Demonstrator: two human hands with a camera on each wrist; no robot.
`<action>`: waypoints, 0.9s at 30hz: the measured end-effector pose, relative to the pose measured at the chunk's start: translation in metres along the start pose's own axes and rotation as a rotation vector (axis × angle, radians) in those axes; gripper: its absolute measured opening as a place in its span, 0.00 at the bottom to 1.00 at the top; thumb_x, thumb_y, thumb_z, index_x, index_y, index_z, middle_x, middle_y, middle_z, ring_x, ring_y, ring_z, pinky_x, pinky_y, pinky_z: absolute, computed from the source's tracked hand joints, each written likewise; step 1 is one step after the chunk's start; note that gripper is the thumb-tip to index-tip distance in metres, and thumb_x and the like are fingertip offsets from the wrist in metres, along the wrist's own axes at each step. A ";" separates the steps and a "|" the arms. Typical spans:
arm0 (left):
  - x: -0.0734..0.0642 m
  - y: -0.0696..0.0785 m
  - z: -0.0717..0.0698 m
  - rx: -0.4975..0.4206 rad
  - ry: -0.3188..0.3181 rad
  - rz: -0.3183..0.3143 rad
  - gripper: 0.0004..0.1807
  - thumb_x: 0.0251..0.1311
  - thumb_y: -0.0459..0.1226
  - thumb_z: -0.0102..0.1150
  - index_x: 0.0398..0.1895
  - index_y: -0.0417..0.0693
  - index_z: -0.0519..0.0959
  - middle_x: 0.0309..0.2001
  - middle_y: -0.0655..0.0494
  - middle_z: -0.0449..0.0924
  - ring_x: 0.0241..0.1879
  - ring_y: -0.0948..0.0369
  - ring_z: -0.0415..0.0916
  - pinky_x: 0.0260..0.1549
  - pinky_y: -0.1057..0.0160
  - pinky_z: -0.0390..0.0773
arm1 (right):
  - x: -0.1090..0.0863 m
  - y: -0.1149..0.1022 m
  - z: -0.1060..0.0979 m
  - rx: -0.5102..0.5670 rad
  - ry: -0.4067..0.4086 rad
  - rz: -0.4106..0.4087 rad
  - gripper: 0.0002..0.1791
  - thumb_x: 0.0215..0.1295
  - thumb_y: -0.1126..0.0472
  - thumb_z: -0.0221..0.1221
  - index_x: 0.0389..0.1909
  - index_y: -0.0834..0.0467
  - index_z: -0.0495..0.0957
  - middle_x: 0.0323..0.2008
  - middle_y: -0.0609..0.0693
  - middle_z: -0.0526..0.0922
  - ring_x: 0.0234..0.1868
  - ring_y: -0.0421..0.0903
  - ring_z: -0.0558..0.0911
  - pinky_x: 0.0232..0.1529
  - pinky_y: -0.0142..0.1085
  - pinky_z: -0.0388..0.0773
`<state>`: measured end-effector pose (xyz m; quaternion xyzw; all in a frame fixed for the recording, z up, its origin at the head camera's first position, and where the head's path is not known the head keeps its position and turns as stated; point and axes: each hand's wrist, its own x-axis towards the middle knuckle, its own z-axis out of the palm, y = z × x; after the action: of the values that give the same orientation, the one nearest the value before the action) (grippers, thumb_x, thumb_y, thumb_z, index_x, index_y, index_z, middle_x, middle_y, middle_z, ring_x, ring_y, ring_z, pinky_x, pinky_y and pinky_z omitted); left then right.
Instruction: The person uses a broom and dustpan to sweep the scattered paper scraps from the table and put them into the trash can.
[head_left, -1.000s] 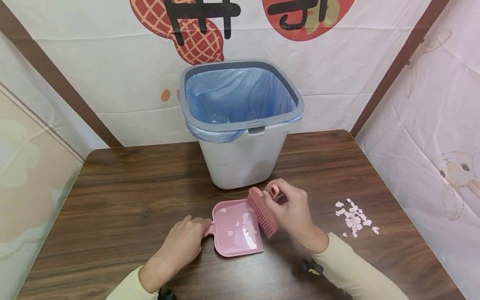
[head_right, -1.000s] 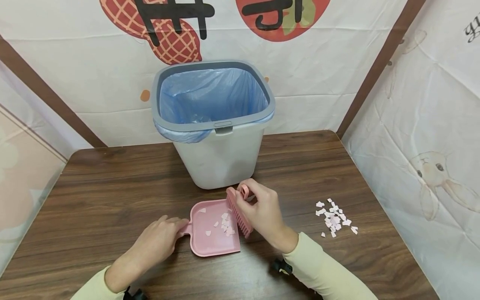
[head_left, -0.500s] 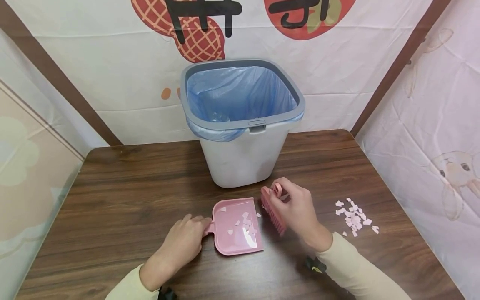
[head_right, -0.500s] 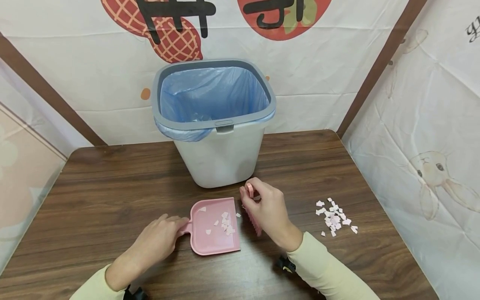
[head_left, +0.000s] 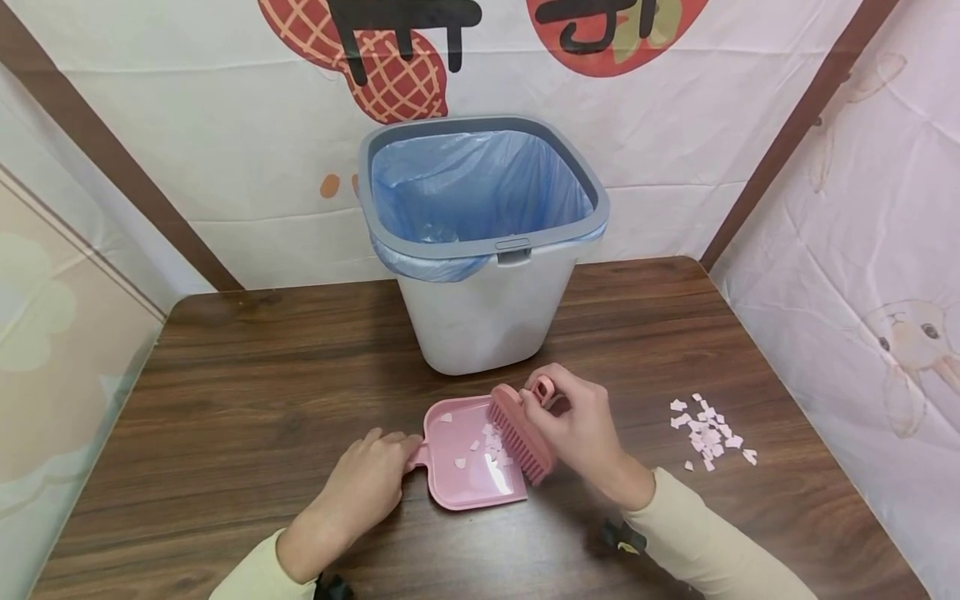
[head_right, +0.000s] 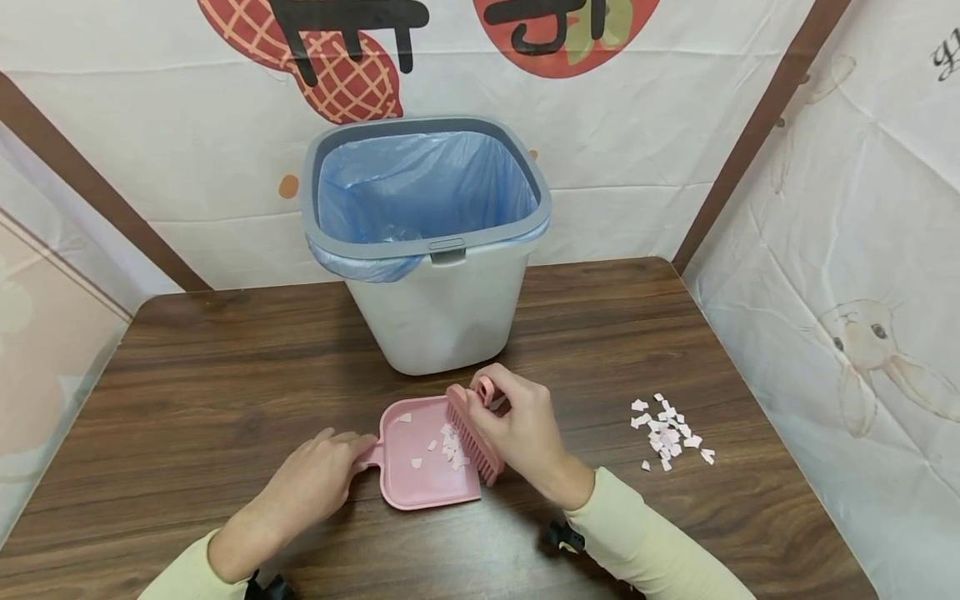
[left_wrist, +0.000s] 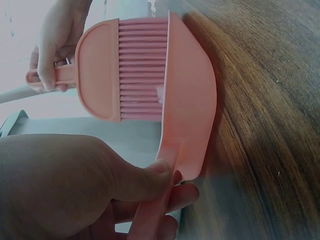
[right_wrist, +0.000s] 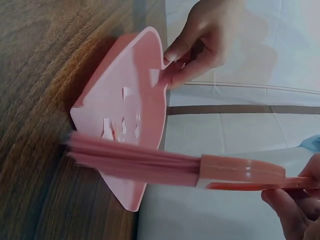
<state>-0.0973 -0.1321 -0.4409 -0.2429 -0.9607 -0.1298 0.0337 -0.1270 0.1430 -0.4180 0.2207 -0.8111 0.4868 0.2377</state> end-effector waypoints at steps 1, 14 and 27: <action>0.000 0.000 0.000 0.000 0.000 -0.001 0.09 0.55 0.25 0.66 0.31 0.47 0.80 0.28 0.53 0.81 0.36 0.42 0.81 0.42 0.42 0.81 | 0.001 0.000 0.000 0.015 0.007 0.001 0.09 0.58 0.74 0.66 0.31 0.57 0.80 0.25 0.45 0.80 0.22 0.36 0.77 0.21 0.28 0.78; -0.001 -0.001 -0.001 -0.008 -0.015 -0.016 0.08 0.57 0.26 0.66 0.34 0.46 0.81 0.29 0.53 0.82 0.37 0.43 0.81 0.45 0.42 0.81 | 0.006 0.004 0.001 -0.015 -0.020 -0.018 0.09 0.58 0.74 0.67 0.33 0.57 0.80 0.27 0.47 0.81 0.23 0.38 0.78 0.22 0.29 0.79; -0.002 0.001 -0.001 -0.007 0.006 -0.009 0.08 0.56 0.25 0.65 0.32 0.46 0.80 0.28 0.52 0.81 0.36 0.44 0.81 0.44 0.43 0.81 | 0.007 0.004 0.000 -0.031 -0.033 -0.067 0.07 0.60 0.73 0.66 0.34 0.59 0.80 0.27 0.48 0.82 0.24 0.38 0.77 0.23 0.30 0.79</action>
<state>-0.0949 -0.1330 -0.4398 -0.2381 -0.9613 -0.1341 0.0353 -0.1351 0.1435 -0.4167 0.2519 -0.8145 0.4623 0.2438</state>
